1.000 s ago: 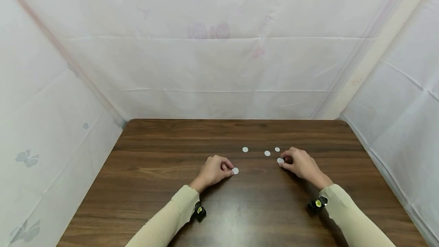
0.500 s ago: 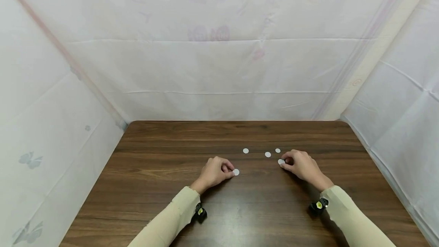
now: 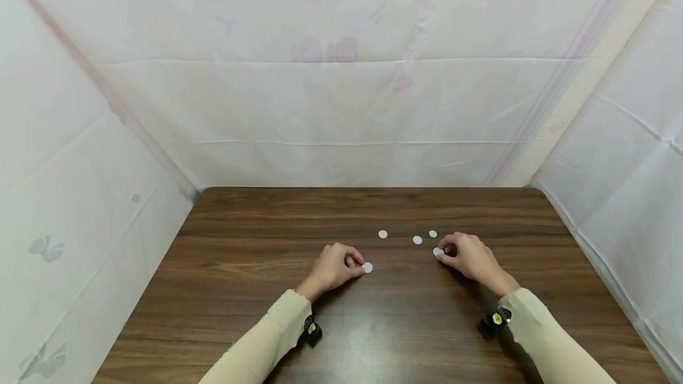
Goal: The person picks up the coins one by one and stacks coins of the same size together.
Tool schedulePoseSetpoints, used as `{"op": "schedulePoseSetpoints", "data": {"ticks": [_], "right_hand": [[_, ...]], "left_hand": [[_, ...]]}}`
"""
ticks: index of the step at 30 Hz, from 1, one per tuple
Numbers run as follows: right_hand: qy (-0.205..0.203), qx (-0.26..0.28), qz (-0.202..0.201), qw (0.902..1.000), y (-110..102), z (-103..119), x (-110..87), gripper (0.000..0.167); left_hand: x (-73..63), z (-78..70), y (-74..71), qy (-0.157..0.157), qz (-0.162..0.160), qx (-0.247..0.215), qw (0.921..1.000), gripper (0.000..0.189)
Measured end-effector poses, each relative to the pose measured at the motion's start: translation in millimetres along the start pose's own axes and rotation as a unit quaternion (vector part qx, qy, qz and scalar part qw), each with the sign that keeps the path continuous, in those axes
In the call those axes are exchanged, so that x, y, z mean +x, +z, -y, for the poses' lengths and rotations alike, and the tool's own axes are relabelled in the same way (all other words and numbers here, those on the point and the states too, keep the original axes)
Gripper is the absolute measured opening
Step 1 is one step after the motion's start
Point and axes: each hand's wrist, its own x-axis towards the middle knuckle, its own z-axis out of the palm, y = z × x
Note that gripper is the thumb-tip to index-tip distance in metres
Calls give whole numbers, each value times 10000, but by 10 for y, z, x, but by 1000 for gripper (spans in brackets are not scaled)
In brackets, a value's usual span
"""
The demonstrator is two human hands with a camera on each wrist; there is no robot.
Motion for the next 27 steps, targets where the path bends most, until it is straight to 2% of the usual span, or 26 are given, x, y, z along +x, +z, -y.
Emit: {"op": "schedulePoseSetpoints", "data": {"ticks": [5,18,27], "right_hand": [[92,99,96,9999,3,-1,-6,13],[21,260,227,9994,-60,16,63,10],[63,301,310,9990,-50,-20,69,11]], "left_hand": [[-19,11,12,4,37,-62,10000,7],[1,11,-4,108,-33,-45,9999,8],[11,3,-6,-10,15,-8,10000,7]]}}
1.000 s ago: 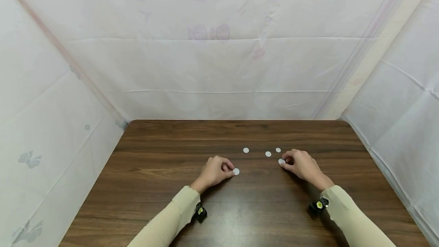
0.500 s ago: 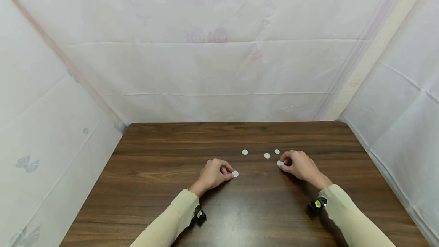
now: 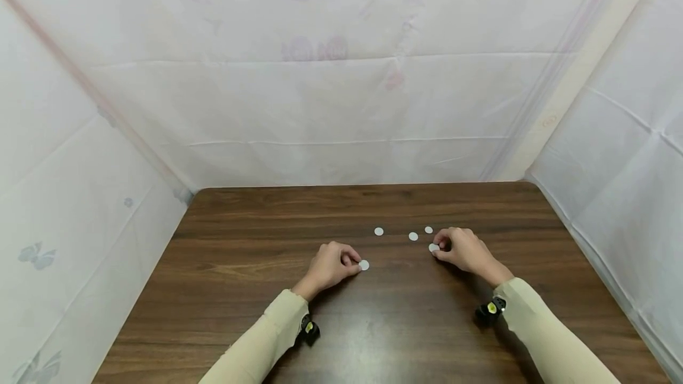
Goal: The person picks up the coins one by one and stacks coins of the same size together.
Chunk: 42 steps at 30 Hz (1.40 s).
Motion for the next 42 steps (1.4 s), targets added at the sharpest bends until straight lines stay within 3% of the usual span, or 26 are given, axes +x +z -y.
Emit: {"op": "schedulePoseSetpoints", "data": {"ticks": [28,42], "right_hand": [[-76,-311,48,9995,-59,57,56,13],[-148,-154,-62,9998,-98,136,10,12]], "left_hand": [[35,25,-19,-81,45,-39,9999,6],[7,-21,-31,-55,43,34,10000,7]]}}
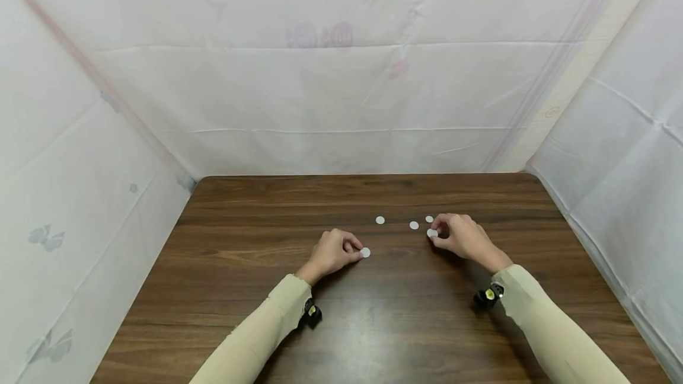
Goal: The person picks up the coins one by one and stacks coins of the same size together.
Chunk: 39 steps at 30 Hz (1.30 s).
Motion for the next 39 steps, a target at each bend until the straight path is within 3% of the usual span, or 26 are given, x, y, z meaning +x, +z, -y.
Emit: {"op": "schedulePoseSetpoints", "data": {"ticks": [19,39], "right_hand": [[-368,114,-266,9989,0,155,-4,16],[-527,317,-265,9978,53,319,67,18]], "left_hand": [[7,7,1,71,22,-79,9999,6],[13,37,2,70,49,-153,9998,6]]}}
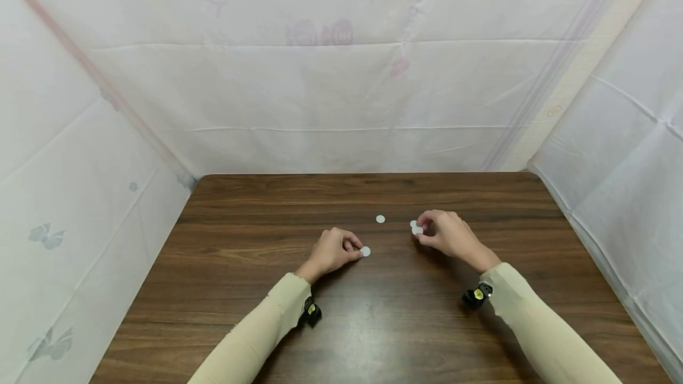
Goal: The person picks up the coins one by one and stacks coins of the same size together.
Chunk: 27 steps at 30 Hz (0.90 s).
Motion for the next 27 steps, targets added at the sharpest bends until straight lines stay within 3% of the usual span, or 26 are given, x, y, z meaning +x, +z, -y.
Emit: {"op": "schedulePoseSetpoints", "data": {"ticks": [27], "right_hand": [[-463,208,-18,9987,167,219,118,14]], "left_hand": [[8,4,6,-43,15,-7,10000,6]]}}
